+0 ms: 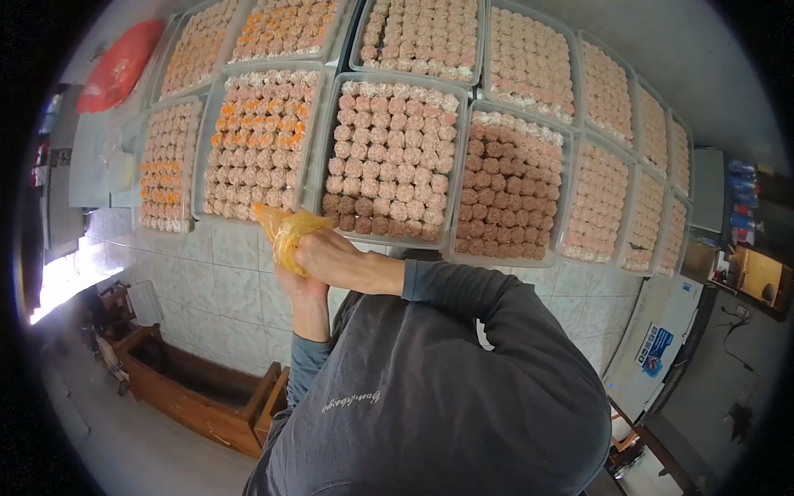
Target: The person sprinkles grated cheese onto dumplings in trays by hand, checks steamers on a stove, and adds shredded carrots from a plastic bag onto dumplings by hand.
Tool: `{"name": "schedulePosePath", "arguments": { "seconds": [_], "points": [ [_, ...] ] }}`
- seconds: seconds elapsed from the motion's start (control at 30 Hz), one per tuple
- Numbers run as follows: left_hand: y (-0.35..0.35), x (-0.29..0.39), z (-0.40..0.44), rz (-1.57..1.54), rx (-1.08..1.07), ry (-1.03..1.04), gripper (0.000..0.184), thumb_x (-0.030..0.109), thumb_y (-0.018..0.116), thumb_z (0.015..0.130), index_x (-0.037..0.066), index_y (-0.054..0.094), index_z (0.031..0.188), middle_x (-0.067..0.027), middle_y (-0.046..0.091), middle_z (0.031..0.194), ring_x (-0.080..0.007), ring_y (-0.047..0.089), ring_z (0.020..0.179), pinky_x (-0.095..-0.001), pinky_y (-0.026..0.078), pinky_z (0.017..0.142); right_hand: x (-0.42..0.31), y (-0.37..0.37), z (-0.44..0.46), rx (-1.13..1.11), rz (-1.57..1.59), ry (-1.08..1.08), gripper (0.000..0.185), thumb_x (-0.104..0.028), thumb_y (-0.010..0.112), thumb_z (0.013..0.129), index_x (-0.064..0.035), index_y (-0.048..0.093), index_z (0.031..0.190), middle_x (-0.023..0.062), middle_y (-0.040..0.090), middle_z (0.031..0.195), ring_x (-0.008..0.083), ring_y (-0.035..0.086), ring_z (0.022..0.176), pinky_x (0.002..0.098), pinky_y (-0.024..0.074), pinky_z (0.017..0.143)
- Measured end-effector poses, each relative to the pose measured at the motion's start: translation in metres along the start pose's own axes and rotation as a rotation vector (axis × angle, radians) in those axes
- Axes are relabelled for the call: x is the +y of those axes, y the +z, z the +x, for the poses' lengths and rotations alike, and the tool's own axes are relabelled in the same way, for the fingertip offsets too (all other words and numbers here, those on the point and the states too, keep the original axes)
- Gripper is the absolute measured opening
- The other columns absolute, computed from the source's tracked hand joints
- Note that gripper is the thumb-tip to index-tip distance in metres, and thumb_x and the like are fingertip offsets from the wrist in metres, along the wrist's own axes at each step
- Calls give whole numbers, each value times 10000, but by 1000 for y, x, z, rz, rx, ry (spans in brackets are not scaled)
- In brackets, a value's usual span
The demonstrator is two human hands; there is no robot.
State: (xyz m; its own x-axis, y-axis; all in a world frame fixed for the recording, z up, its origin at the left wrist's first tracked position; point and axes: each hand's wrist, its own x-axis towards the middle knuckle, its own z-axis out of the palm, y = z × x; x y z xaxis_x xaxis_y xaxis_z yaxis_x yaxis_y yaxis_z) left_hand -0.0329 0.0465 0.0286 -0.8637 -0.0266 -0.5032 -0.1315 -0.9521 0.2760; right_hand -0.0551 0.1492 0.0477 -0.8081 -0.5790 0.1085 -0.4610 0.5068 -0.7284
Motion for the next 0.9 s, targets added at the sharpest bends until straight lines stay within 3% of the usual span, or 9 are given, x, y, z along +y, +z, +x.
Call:
{"name": "schedulePosePath", "arguments": {
  "seconds": [0.13, 0.23, 0.3, 0.37, 0.57, 0.63, 0.7, 0.8, 0.9],
  "points": [
    [-37, 0, 1, 37, 93, -74, 493, 404, 394, 1038, 56, 473, 1379, -114, 580, 1316, -284, 548, 1218, -444, 426, 1068, -4, -8, -1, -38, 34, 129, 89, 22, 614, 702, 42, 694, 735, 210, 658, 699, 340, 689, 675, 401, 562, 645],
    [-34, 0, 3, 22, 90, -15, 439, 337, 417, 1031, 48, 496, 1352, -119, 599, 1277, -278, 574, 1174, -425, 462, 1031, 13, -43, 7, -144, 290, 261, 107, -22, 671, 776, 48, 725, 836, 210, 693, 782, 306, 695, 687, 346, 552, 617],
    [-22, 10, 7, -11, 83, 30, 422, 305, 407, 1029, 37, 515, 1336, -125, 602, 1284, -282, 578, 1176, -432, 466, 1032, 35, -64, 6, 3, 647, 155, 131, -84, 751, 797, 5, 761, 892, 160, 730, 822, 207, 698, 674, 283, 545, 633],
    [-18, 16, 11, -44, 93, 71, 408, 274, 396, 1027, 26, 533, 1320, -132, 605, 1291, -286, 582, 1179, -440, 469, 1034, 61, -96, 15, 113, 730, 298, 172, -120, 794, 786, -31, 774, 932, 123, 744, 828, 132, 688, 712, 257, 543, 669],
    [-10, 30, 20, -12, 234, 179, 350, 268, 477, 1008, 38, 574, 1255, -110, 634, 1227, -254, 619, 1100, -391, 522, 953, 188, -87, 69, 397, 205, 461, 120, -114, 763, 783, -29, 774, 867, 125, 739, 798, 198, 702, 676, 294, 553, 682],
    [2, 27, 19, 26, 256, 206, 346, 274, 478, 1009, 38, 578, 1243, -103, 637, 1218, -245, 622, 1091, -385, 526, 943, 202, -74, 84, 455, -35, 298, 111, -91, 720, 806, -12, 757, 874, 141, 726, 868, 263, 698, 746, 330, 559, 688],
    [14, 23, 18, 65, 278, 214, 343, 280, 479, 1010, 39, 582, 1230, -96, 640, 1210, -237, 626, 1082, -379, 530, 933, 204, -62, 91, 310, -333, 293, 129, 15, 627, 760, -7, 717, 850, 123, 663, 858, 280, 646, 790, 371, 547, 754],
    [21, 20, 25, 103, 222, 144, 324, 266, 478, 1011, 52, 586, 1229, -90, 644, 1200, -229, 627, 1077, -370, 531, 927, 206, -62, 71, 407, -423, 225, 204, 20, 614, 741, 9, 705, 924, 126, 655, 922, 272, 629, 877, 350, 542, 819],
    [13, 23, 36, 73, 178, 91, 357, 293, 502, 995, 36, 576, 1232, -111, 637, 1192, -258, 619, 1068, -390, 518, 940, 224, -79, 14, 316, -570, 196, 231, 14, 584, 785, 46, 674, 995, 127, 647, 999, 268, 609, 986, 346, 536, 866]
  ]
}}
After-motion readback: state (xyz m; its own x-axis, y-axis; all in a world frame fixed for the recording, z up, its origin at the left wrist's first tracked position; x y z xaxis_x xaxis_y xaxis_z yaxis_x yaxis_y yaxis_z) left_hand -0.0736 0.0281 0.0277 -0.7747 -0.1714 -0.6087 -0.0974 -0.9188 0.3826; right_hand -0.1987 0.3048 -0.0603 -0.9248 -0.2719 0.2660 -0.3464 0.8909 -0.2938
